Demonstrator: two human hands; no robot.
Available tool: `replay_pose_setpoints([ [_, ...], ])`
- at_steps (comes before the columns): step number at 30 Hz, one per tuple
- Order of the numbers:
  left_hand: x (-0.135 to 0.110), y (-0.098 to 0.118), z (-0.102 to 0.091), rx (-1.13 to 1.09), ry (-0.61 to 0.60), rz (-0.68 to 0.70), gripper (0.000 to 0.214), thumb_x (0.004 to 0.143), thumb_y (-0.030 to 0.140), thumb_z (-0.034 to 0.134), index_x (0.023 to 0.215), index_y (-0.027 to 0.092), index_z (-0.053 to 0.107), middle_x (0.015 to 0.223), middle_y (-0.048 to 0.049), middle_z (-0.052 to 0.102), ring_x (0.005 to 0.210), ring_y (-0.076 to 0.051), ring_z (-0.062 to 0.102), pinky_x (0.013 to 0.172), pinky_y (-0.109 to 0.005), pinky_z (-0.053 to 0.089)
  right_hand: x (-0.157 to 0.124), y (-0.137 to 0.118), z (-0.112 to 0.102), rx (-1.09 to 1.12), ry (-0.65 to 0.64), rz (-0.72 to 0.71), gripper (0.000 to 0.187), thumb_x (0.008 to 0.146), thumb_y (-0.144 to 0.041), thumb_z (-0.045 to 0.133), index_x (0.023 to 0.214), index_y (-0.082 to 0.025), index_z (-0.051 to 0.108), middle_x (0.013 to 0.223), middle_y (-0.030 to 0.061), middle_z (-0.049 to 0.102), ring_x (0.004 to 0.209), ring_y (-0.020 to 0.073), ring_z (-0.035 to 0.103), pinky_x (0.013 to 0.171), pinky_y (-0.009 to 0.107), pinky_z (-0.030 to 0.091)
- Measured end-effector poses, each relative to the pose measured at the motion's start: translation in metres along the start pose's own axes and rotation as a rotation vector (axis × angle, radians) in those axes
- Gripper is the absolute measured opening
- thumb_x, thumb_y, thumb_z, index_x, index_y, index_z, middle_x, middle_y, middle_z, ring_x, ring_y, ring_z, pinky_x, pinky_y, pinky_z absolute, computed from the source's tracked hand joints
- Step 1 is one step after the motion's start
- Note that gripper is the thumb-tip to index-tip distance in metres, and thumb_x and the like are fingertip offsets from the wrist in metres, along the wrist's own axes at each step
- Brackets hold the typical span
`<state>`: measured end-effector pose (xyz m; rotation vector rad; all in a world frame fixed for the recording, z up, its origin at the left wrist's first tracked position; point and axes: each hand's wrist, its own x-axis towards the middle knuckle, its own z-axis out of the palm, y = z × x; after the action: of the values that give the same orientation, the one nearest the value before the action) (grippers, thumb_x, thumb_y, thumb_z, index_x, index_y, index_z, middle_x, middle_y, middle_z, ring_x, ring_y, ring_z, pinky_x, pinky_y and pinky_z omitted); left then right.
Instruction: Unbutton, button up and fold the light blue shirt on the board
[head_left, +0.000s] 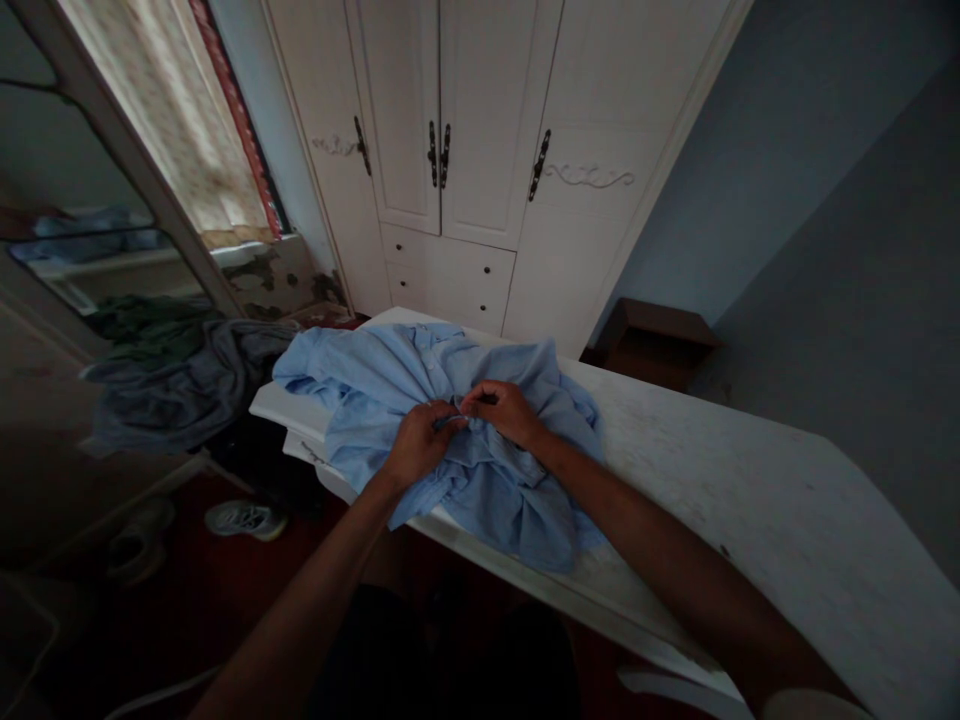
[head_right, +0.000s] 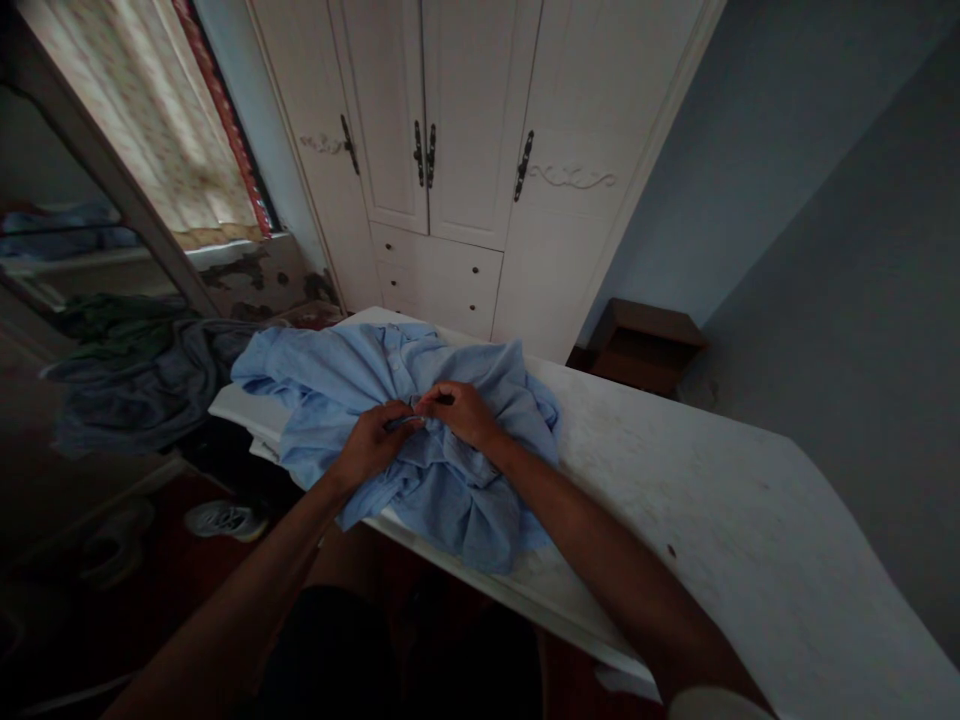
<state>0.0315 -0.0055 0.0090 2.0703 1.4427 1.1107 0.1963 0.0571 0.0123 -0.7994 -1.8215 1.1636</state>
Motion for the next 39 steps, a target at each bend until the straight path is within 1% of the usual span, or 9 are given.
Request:
replay_pose_setpoints([
  [4, 0.000, 0.002, 0.003, 0.018, 0.006, -0.010, 0.022, 0.085, 0.034, 0.054, 0.084, 0.020, 0.070, 0.077, -0.0022, 0.068, 0.075, -0.018, 0.062, 0.072, -0.028, 0.046, 0.001, 0.004, 0.002, -0.019, 0.020, -0.017, 0.039, 0.070, -0.055, 0.073, 0.071, -0.017, 0.066, 0.070, 0.0003, 0.066, 0.069, 0.0138, 0.060, 0.067, 0.025, 0.045],
  [9, -0.001, 0.003, 0.004, 0.023, 0.031, -0.088, 0.026, 0.083, 0.042, 0.057, 0.083, 0.020, 0.070, 0.078, -0.0013, 0.069, 0.076, -0.018, 0.063, 0.071, -0.028, 0.046, 0.001, 0.002, 0.003, -0.038, -0.034, -0.015, 0.039, 0.073, -0.056, 0.070, 0.071, -0.017, 0.064, 0.062, -0.0017, 0.063, 0.062, 0.0129, 0.058, 0.063, 0.024, 0.044],
  [15, 0.001, 0.000, 0.004, -0.022, 0.026, -0.098, 0.022, 0.080, 0.037, 0.059, 0.089, 0.021, 0.072, 0.088, -0.0018, 0.073, 0.084, -0.020, 0.066, 0.078, -0.029, 0.049, 0.000, -0.001, 0.003, -0.069, -0.020, -0.022, 0.041, 0.075, -0.058, 0.067, 0.073, -0.017, 0.063, 0.068, -0.0004, 0.065, 0.066, 0.0135, 0.059, 0.065, 0.025, 0.043],
  [22, 0.002, 0.001, 0.003, 0.027, 0.042, -0.066, 0.019, 0.079, 0.033, 0.061, 0.088, 0.021, 0.073, 0.085, -0.0034, 0.072, 0.080, -0.020, 0.066, 0.077, -0.031, 0.049, 0.000, 0.001, 0.003, -0.164, 0.011, -0.009, 0.040, 0.078, -0.056, 0.065, 0.074, -0.016, 0.063, 0.072, -0.0002, 0.063, 0.069, 0.0131, 0.057, 0.066, 0.024, 0.042],
  [28, 0.002, 0.000, 0.003, -0.012, 0.054, -0.065, 0.016, 0.079, 0.032, 0.061, 0.083, 0.021, 0.072, 0.082, -0.0027, 0.072, 0.079, -0.019, 0.065, 0.077, -0.031, 0.049, 0.000, -0.001, 0.003, -0.221, 0.019, 0.033, 0.037, 0.081, -0.053, 0.064, 0.073, -0.016, 0.061, 0.068, -0.0019, 0.060, 0.066, 0.0117, 0.053, 0.064, 0.023, 0.040],
  [32, 0.002, 0.001, 0.004, -0.070, 0.083, -0.099, 0.016, 0.078, 0.031, 0.062, 0.084, 0.021, 0.073, 0.083, -0.0021, 0.072, 0.079, -0.019, 0.066, 0.078, -0.030, 0.050, 0.002, 0.000, 0.005, -0.230, 0.020, 0.017, 0.037, 0.081, -0.053, 0.062, 0.072, -0.017, 0.059, 0.067, -0.0029, 0.057, 0.065, 0.0115, 0.051, 0.064, 0.023, 0.039],
  [36, -0.001, 0.004, 0.004, -0.177, 0.139, -0.155, 0.020, 0.078, 0.036, 0.064, 0.084, 0.019, 0.073, 0.084, -0.0022, 0.073, 0.079, -0.019, 0.066, 0.078, -0.030, 0.051, 0.004, 0.000, 0.000, -0.137, -0.010, 0.025, 0.036, 0.080, -0.052, 0.062, 0.071, -0.017, 0.057, 0.068, -0.0031, 0.056, 0.068, 0.0119, 0.051, 0.066, 0.024, 0.039],
  [38, -0.003, 0.006, 0.002, -0.216, 0.186, -0.174, 0.023, 0.078, 0.038, 0.064, 0.086, 0.018, 0.073, 0.086, -0.0025, 0.074, 0.081, -0.019, 0.067, 0.079, -0.030, 0.051, 0.005, -0.007, -0.010, -0.073, -0.079, 0.064, 0.037, 0.078, -0.053, 0.064, 0.072, -0.017, 0.056, 0.068, -0.0034, 0.055, 0.067, 0.0114, 0.050, 0.065, 0.023, 0.040],
  [39, -0.005, 0.008, 0.001, -0.228, 0.210, -0.176, 0.023, 0.079, 0.039, 0.063, 0.086, 0.018, 0.072, 0.087, -0.0027, 0.074, 0.082, -0.019, 0.067, 0.080, -0.030, 0.051, 0.005, -0.012, -0.017, -0.049, -0.147, 0.089, 0.038, 0.077, -0.053, 0.066, 0.072, -0.017, 0.057, 0.068, -0.0037, 0.055, 0.066, 0.0109, 0.050, 0.063, 0.023, 0.039],
])
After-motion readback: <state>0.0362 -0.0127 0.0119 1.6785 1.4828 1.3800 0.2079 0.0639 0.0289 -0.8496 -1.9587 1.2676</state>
